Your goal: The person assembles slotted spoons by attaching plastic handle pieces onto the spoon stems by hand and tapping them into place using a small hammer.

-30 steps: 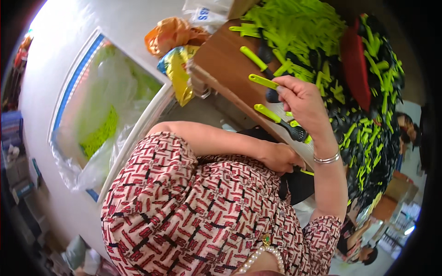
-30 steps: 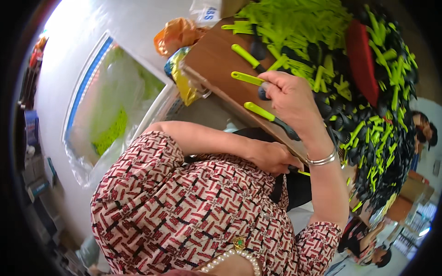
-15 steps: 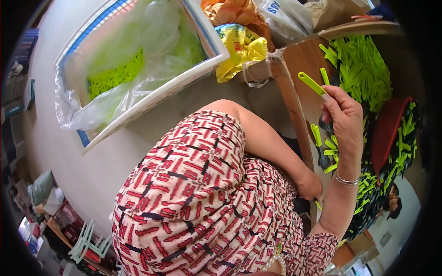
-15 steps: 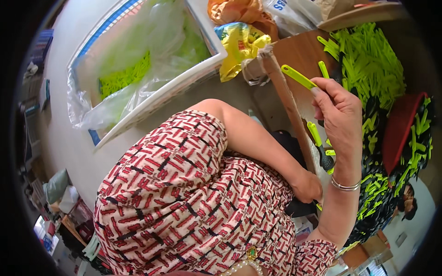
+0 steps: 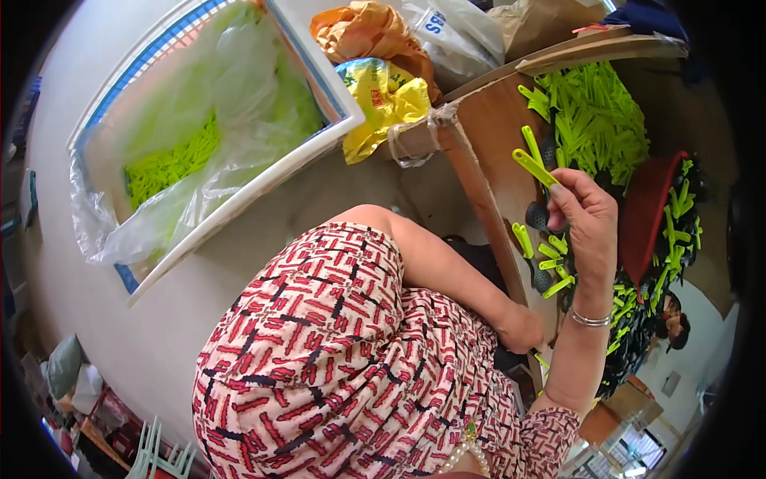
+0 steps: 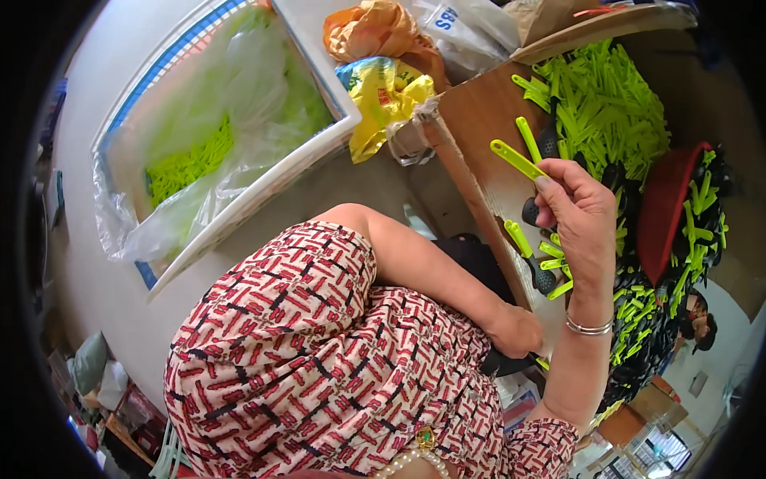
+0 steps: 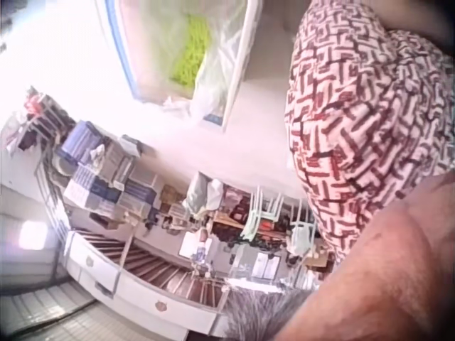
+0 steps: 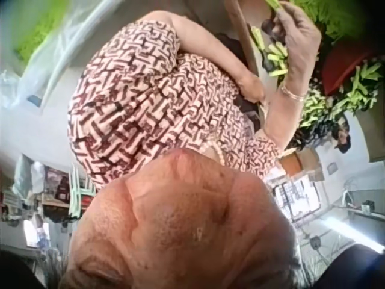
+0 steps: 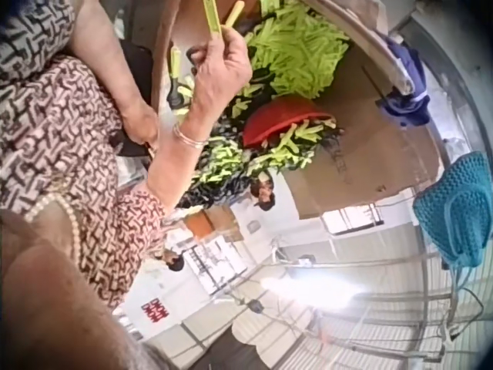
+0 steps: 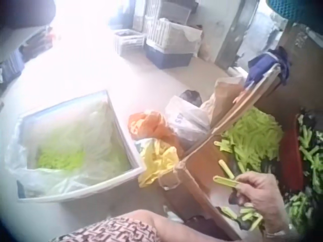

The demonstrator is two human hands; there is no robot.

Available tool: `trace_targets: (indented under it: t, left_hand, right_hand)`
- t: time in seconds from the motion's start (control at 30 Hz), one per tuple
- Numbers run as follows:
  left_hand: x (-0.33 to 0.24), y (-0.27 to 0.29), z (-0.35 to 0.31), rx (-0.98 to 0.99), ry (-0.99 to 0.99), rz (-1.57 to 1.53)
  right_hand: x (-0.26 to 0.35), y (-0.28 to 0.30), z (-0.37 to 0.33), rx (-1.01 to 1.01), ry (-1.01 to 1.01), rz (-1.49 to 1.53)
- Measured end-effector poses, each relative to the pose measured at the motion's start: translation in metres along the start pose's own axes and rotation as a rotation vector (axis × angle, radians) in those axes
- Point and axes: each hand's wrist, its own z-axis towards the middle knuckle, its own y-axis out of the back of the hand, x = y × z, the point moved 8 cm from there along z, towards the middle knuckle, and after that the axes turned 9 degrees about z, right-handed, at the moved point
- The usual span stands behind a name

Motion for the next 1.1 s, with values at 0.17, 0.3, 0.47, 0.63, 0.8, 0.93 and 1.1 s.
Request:
trace_targets:
  t: [0.17, 0.3, 0.47, 0.63, 0.8, 0.93, 1.1]
  left_hand:
    - [-0.004, -0.009, 0.003, 0.060, 0.031, -0.012]
    - [0.011, -0.031, 0.014, 0.017, -0.008, 0.013]
    - [0.008, -0.010, 0.020, -0.181, -0.057, -0.198]
    - [0.002, -0.008, 0.016, -0.090, -0.082, -0.232]
    - [0.004, -0.009, 0.020, 0.055, 0.034, -0.151]
    - [0.007, -0.017, 0.026, 0.035, 0.079, -0.249]
    - [0.006, -0.011, 0.022, 0.085, 0.133, -0.182]
  right_hand:
    - [-0.003, 0.002, 0.003, -0.090, 0.032, -0.118]
    - [-0.019, -0.007, 0.019, -0.107, -0.002, -0.161]
    - [-0.057, 0.000, 0.033, -0.176, 0.067, -0.215]
    - [-0.051, 0.008, 0.041, -0.298, 0.397, -0.554]
    - [-0.059, 0.017, 0.055, -0.329, 0.360, -0.591]
    - [-0.062, 0.059, 0.058, -0.451, 0.323, -0.587]
    - [-0.029, 0.031, 0.040, -0.326, 0.507, -0.644]
